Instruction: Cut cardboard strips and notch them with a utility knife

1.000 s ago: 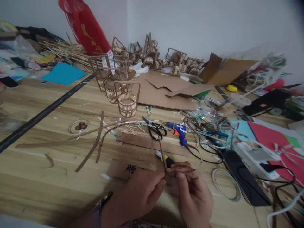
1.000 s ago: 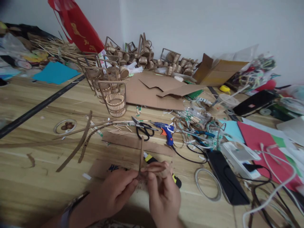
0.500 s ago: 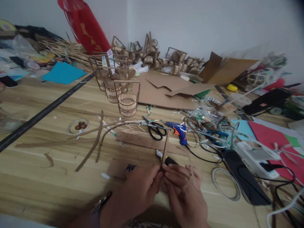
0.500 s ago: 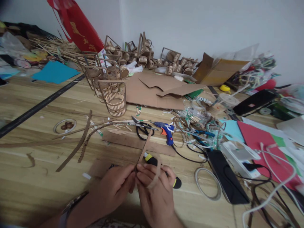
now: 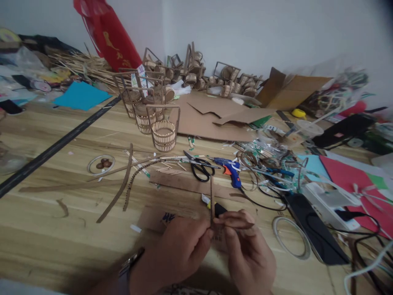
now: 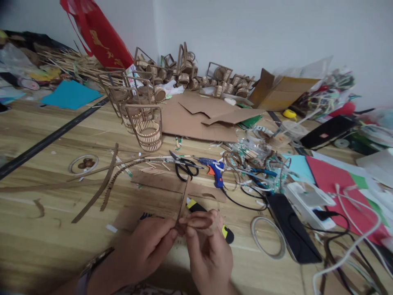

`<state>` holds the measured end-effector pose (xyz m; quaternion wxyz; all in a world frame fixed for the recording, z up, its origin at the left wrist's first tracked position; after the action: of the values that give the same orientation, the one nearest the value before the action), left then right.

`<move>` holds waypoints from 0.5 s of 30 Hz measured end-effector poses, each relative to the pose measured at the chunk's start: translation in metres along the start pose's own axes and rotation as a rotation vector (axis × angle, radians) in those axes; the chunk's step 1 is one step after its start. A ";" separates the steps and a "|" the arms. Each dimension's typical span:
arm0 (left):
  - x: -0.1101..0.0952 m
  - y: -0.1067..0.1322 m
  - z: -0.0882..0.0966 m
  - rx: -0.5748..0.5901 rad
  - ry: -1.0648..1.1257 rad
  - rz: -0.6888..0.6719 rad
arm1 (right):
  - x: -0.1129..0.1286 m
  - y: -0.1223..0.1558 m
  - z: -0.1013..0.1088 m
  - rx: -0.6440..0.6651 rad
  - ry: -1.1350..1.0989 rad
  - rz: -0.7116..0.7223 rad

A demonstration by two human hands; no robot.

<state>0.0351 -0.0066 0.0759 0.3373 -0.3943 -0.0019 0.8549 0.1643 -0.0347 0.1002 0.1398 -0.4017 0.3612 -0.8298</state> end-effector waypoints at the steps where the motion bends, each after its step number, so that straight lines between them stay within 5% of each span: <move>1: 0.000 -0.001 0.000 0.010 0.013 0.007 | 0.002 -0.001 0.000 0.009 0.014 0.020; 7: 0.002 -0.004 0.002 0.013 -0.004 0.066 | 0.015 -0.005 -0.003 0.101 0.190 0.222; 15: 0.004 0.002 -0.003 0.014 -0.076 0.037 | 0.014 -0.004 -0.004 0.103 0.228 0.210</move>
<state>0.0343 -0.0062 0.0705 0.3237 -0.3592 -0.0015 0.8753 0.1524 -0.0378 0.1093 0.2041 -0.2573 0.3719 -0.8682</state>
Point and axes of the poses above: each hand's wrist, its own y-axis away from the middle knuckle, its own z-axis out of the back of the hand, x = y × z, the point moved 7 cm from there along -y, towards the middle knuckle, and after that the axes turned 2 degrees about z, right-handed, at the moved point
